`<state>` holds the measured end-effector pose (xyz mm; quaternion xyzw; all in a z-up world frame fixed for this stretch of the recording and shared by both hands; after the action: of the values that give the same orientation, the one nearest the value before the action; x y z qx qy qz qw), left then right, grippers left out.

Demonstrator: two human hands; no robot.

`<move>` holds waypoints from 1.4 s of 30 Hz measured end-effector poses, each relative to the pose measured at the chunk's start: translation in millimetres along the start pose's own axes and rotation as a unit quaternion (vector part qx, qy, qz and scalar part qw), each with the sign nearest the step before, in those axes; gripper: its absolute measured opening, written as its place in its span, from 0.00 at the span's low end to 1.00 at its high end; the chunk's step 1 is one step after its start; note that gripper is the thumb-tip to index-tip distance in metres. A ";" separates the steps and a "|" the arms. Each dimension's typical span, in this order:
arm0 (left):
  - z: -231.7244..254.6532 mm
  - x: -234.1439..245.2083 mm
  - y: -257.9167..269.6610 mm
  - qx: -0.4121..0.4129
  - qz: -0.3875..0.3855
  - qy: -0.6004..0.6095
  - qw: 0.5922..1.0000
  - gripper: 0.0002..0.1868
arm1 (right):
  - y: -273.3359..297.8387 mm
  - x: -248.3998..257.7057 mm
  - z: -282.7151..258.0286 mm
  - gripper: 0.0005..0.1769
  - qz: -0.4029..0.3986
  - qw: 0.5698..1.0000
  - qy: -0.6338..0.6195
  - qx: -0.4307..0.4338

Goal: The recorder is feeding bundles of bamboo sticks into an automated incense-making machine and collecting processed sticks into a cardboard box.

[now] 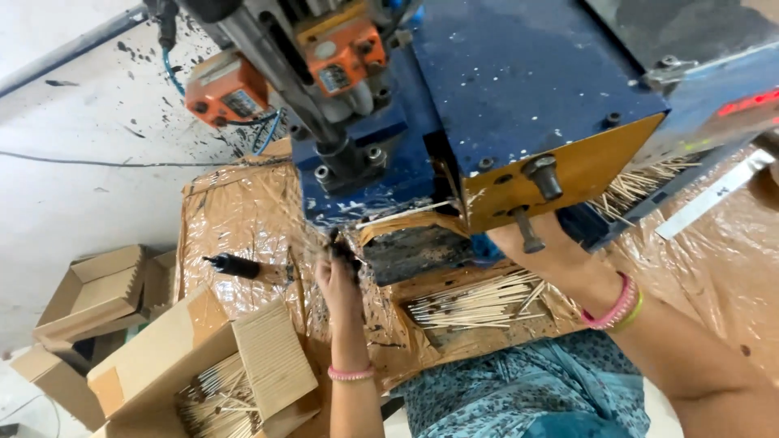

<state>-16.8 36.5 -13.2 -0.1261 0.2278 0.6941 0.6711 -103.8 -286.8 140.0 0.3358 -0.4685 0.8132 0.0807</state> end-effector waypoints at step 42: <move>23.8 -26.9 -30.5 0.165 -0.005 0.078 0.983 0.05 | 28.3 -100.1 -11.7 0.11 -0.137 0.952 -0.203 -0.185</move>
<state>18.3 24.4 15.8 -0.0686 0.3903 0.6318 0.6661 -45.7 -274.4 53.8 0.5339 -0.5667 0.6081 0.1551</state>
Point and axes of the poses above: each hand's wrist, its own y-axis away from the middle knuckle, its own x-axis out of the back of the hand, z = x × y, the point moved 2 cm from there along -y, towards the middle knuckle, and after that the axes turned 9 degrees about x, right-handed, at the moved point
